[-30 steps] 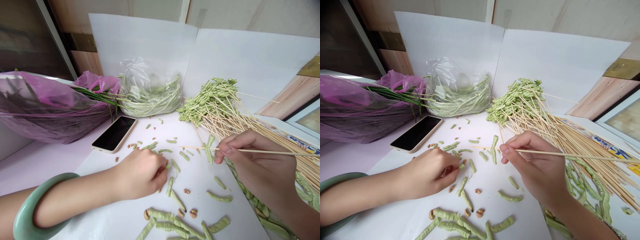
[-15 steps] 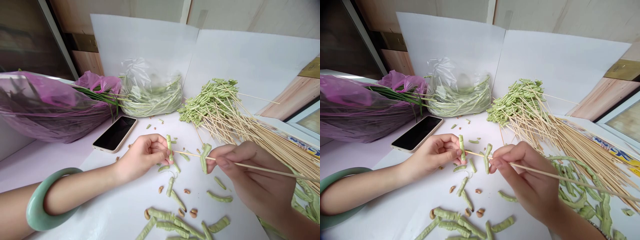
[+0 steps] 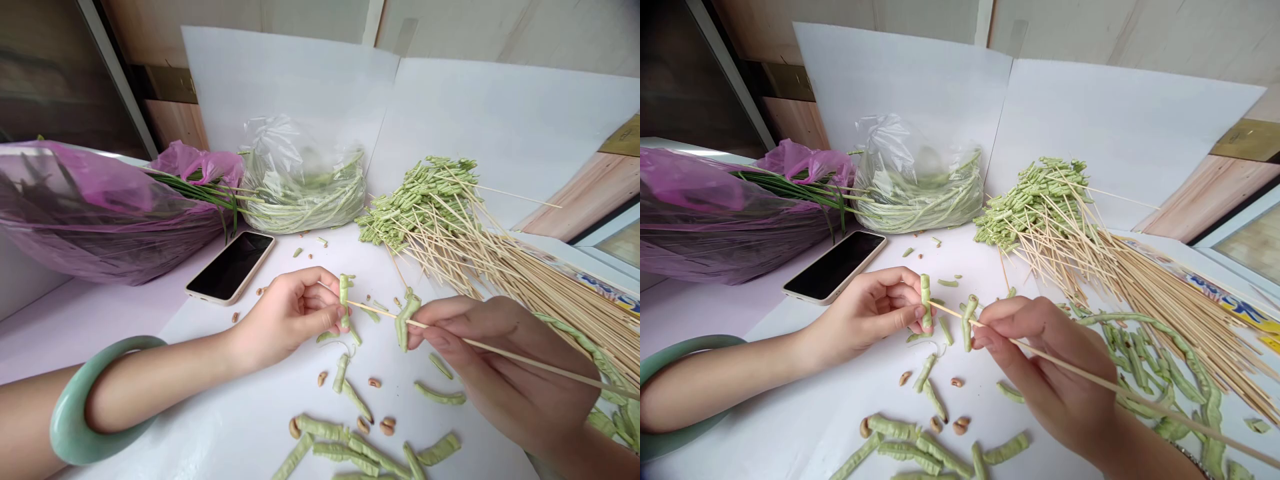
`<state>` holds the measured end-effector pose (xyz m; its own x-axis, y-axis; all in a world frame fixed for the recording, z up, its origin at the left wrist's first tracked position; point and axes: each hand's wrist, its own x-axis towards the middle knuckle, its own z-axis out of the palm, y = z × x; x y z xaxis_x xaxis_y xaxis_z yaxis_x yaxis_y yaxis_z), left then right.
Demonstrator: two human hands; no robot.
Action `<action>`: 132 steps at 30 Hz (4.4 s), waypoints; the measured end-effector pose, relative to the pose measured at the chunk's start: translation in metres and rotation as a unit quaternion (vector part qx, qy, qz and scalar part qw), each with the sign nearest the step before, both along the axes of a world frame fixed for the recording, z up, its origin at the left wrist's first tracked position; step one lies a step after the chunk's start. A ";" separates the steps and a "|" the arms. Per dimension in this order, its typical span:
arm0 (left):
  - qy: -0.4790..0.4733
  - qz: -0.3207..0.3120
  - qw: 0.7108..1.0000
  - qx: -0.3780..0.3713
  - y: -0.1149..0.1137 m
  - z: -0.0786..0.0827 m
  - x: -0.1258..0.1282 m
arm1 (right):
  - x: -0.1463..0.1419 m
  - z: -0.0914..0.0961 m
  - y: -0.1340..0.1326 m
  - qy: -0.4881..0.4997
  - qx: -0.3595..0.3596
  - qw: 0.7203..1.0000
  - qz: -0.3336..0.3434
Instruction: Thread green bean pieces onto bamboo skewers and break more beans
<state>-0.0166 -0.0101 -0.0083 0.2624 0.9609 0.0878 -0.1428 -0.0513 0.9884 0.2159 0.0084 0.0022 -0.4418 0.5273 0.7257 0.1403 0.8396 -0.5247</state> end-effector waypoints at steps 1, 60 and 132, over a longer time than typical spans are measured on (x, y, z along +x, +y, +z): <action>0.008 0.005 1.000 0.007 -0.001 0.000 0.000 | 0.001 0.000 -0.001 -0.010 0.007 1.000 -0.005; 0.177 -0.046 0.972 0.146 -0.011 0.009 -0.004 | -0.006 0.001 0.000 -0.123 0.170 0.976 -0.056; -0.001 0.031 0.998 -0.046 0.003 0.002 -0.002 | 0.001 -0.002 -0.008 -0.153 0.188 0.967 -0.078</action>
<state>-0.0184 -0.0076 -0.0068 0.2019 0.9794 -0.0020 -0.1434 0.0316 0.9892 0.2164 -0.0001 -0.0003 -0.6020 0.3290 0.7275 0.3808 0.9192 -0.1006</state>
